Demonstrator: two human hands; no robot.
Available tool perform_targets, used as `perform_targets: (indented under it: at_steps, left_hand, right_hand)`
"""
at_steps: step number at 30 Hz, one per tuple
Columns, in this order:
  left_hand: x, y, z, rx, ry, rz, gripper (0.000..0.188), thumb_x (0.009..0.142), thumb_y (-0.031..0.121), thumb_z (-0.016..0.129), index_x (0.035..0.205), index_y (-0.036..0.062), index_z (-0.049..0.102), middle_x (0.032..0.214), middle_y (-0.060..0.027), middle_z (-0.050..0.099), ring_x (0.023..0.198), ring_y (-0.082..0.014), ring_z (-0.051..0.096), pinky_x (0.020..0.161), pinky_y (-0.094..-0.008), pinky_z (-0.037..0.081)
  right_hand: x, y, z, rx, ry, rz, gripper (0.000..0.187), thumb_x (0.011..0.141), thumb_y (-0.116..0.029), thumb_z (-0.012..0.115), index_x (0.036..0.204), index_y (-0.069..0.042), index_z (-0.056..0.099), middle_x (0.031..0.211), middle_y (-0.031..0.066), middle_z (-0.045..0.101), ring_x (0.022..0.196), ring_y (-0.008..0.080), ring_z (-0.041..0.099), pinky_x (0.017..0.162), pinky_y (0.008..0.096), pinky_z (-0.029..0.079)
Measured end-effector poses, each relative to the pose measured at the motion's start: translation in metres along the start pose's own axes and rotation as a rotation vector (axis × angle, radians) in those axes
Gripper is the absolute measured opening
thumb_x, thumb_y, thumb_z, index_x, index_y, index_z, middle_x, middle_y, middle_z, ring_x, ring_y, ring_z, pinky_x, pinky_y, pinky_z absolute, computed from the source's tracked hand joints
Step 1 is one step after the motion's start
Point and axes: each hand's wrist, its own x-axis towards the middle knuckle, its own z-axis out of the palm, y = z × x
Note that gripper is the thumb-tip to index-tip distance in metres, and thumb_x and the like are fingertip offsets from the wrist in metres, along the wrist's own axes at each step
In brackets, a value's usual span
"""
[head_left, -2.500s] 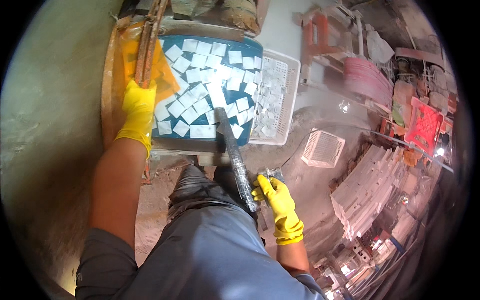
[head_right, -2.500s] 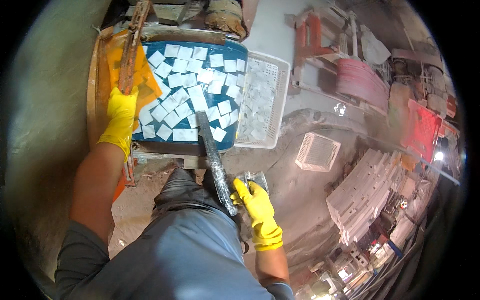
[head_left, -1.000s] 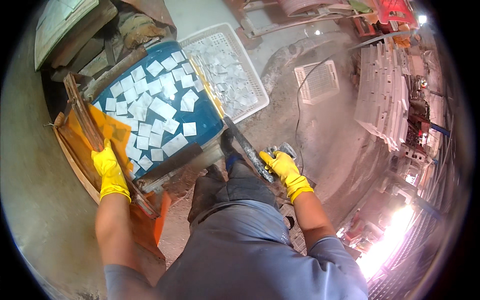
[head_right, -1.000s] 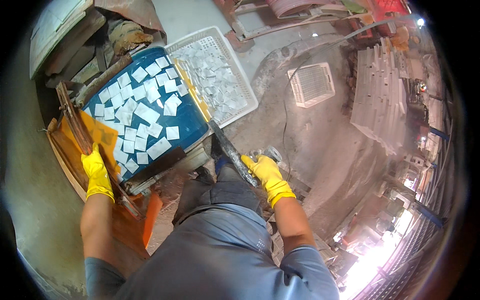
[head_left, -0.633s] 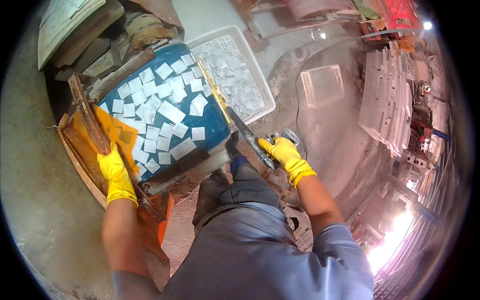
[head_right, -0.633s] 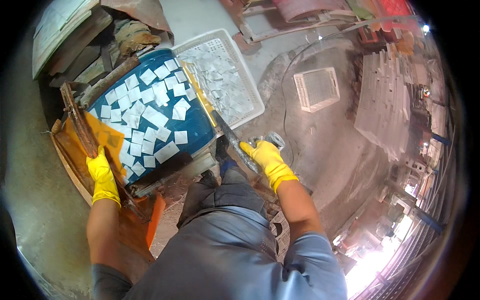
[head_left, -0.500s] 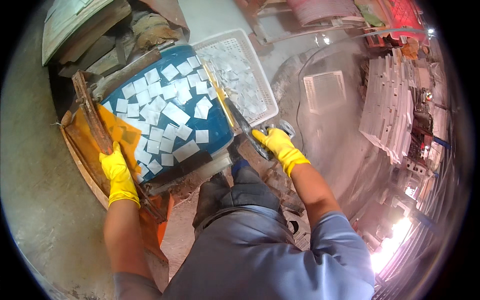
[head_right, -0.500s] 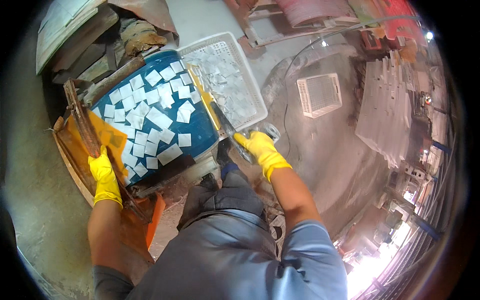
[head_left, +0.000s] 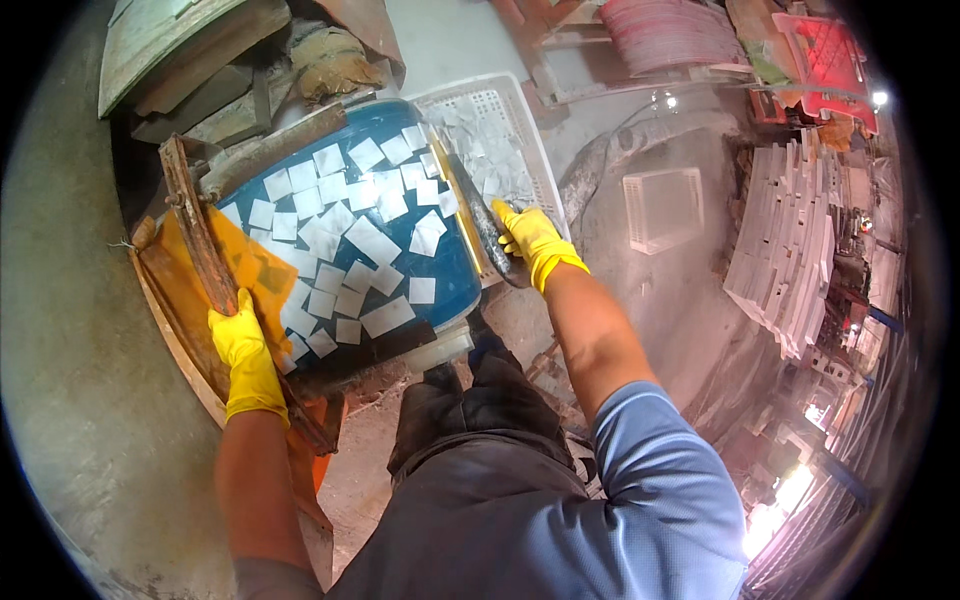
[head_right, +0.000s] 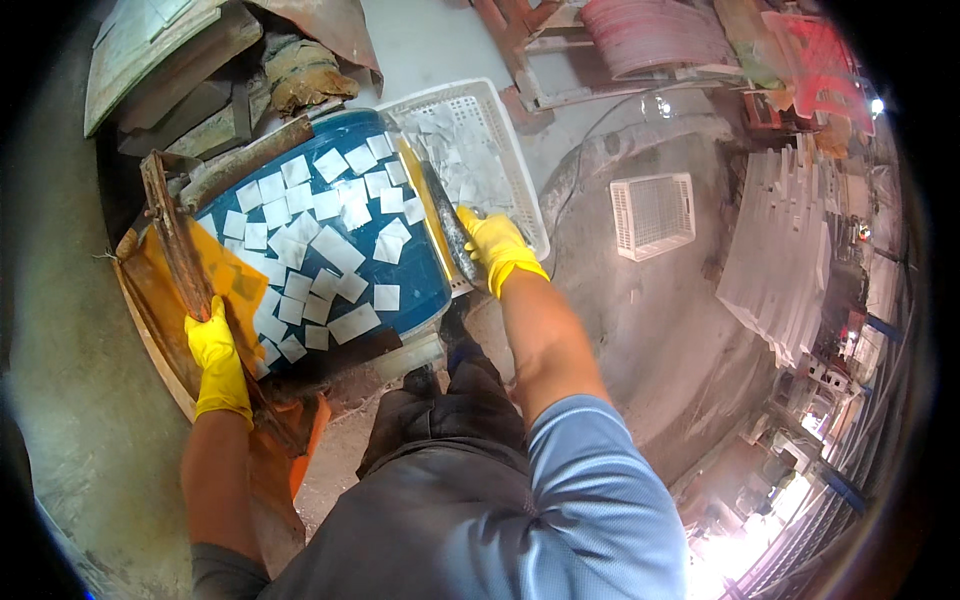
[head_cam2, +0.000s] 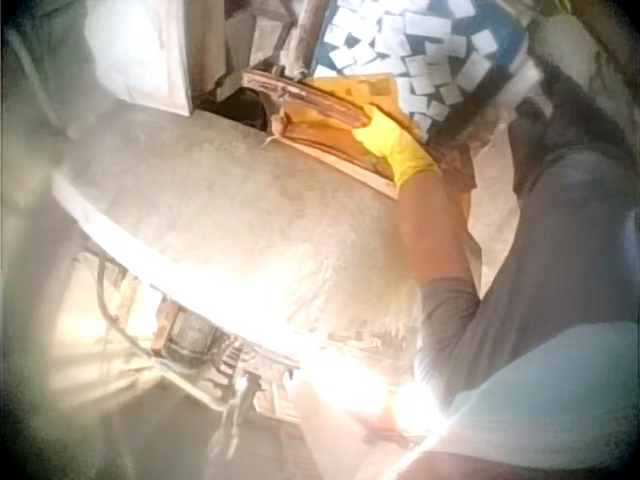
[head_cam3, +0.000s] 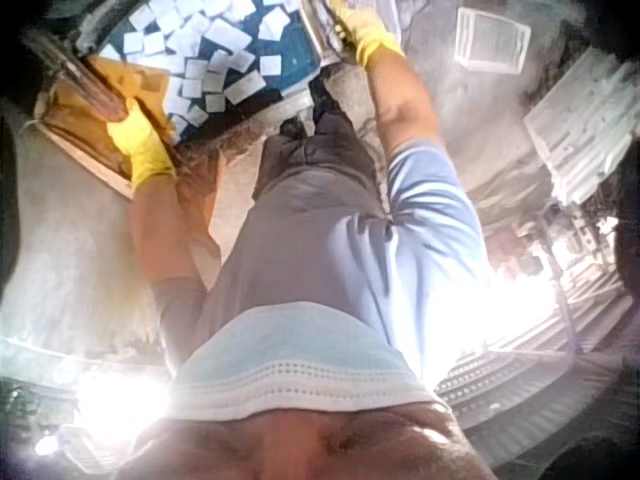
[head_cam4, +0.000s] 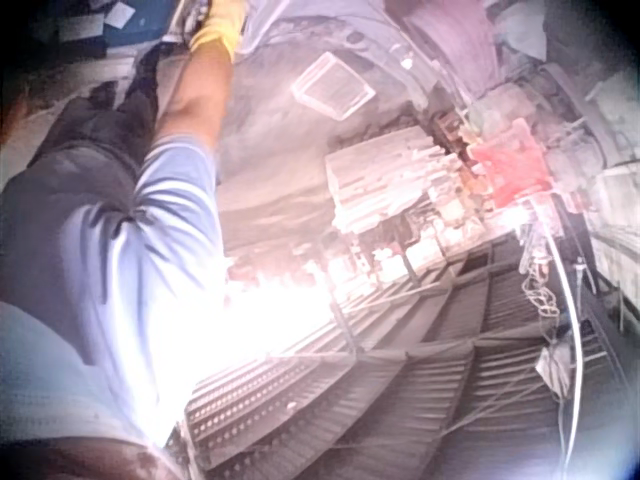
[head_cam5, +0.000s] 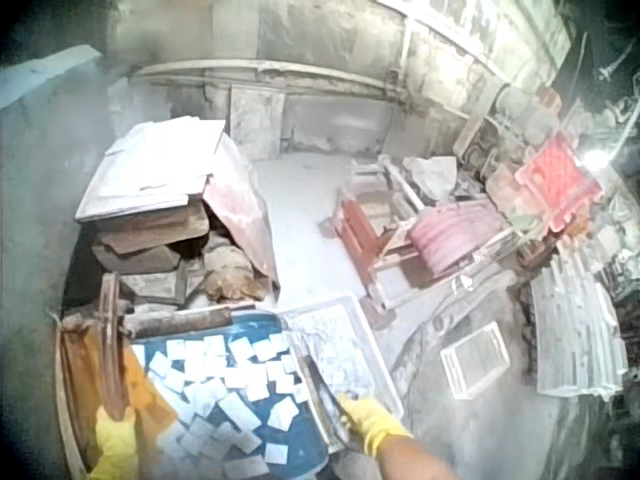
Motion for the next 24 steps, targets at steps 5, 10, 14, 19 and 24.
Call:
perform_targets:
  at_steps: [5, 10, 14, 19, 24]
  left_hand:
    - [-0.002, 0.012, -0.01, 0.053, -0.041, -0.048, 0.069, 0.086, 0.054, 0.081, 0.129, 0.002, 0.066, 0.119, -0.0227, 0.075, 0.108, -0.0413, 0.072, 0.091, -0.0476, 0.056]
    - [-0.002, 0.008, -0.009, 0.041, -0.042, -0.032, 0.062, 0.088, 0.053, 0.079, 0.124, 0.0041, 0.066, 0.116, -0.0188, 0.076, 0.105, -0.0411, 0.072, 0.087, -0.0483, 0.057]
    - [-0.007, 0.019, -0.018, -0.055, -0.07, -0.059, 0.057, 0.088, 0.045, 0.08, 0.125, 0.004, 0.065, 0.113, -0.0193, 0.076, 0.101, -0.041, 0.073, 0.083, -0.0486, 0.057]
    - [-0.009, 0.03, -0.033, -0.139, -0.114, -0.072, 0.055, 0.089, 0.039, 0.079, 0.131, 0.0061, 0.064, 0.116, -0.0211, 0.075, 0.1, -0.0407, 0.074, 0.082, -0.0469, 0.058]
    - [-0.004, 0.018, -0.029, -0.096, -0.112, -0.072, 0.059, 0.086, 0.034, 0.08, 0.136, 0.0089, 0.063, 0.115, -0.019, 0.076, 0.103, -0.0397, 0.074, 0.085, -0.047, 0.058]
  right_hand:
    - [-0.017, 0.035, 0.015, 0.268, -0.024, 0.087, 0.057, 0.096, -0.056, 0.074, 0.108, -0.001, 0.068, 0.077, 0.0103, 0.071, 0.057, 0.0214, 0.065, 0.055, 0.0341, 0.055]
    - [-0.041, 0.101, 0.01, 0.574, -0.041, 0.179, 0.055, 0.098, -0.052, 0.074, 0.119, -0.003, 0.062, 0.087, 0.0129, 0.072, 0.062, 0.0234, 0.068, 0.054, 0.0376, 0.059]
    - [-0.084, 0.102, -0.005, 0.708, 0.02, 0.193, 0.04, 0.095, -0.025, 0.082, 0.119, 0.001, 0.063, 0.089, 0.0098, 0.072, 0.066, 0.0217, 0.068, 0.053, 0.0373, 0.056]
    - [-0.092, 0.055, -0.03, 0.552, 0.106, -0.072, 0.019, 0.096, -0.01, 0.075, 0.107, 0.0, 0.063, 0.082, 0.0095, 0.07, 0.063, 0.0213, 0.066, 0.059, 0.0332, 0.058]
    - [-0.137, -0.108, -0.034, 0.224, 0.181, -0.656, 0.023, 0.101, -0.014, 0.073, 0.116, 0.001, 0.066, 0.086, 0.0055, 0.07, 0.065, 0.0135, 0.063, 0.063, 0.0287, 0.054]
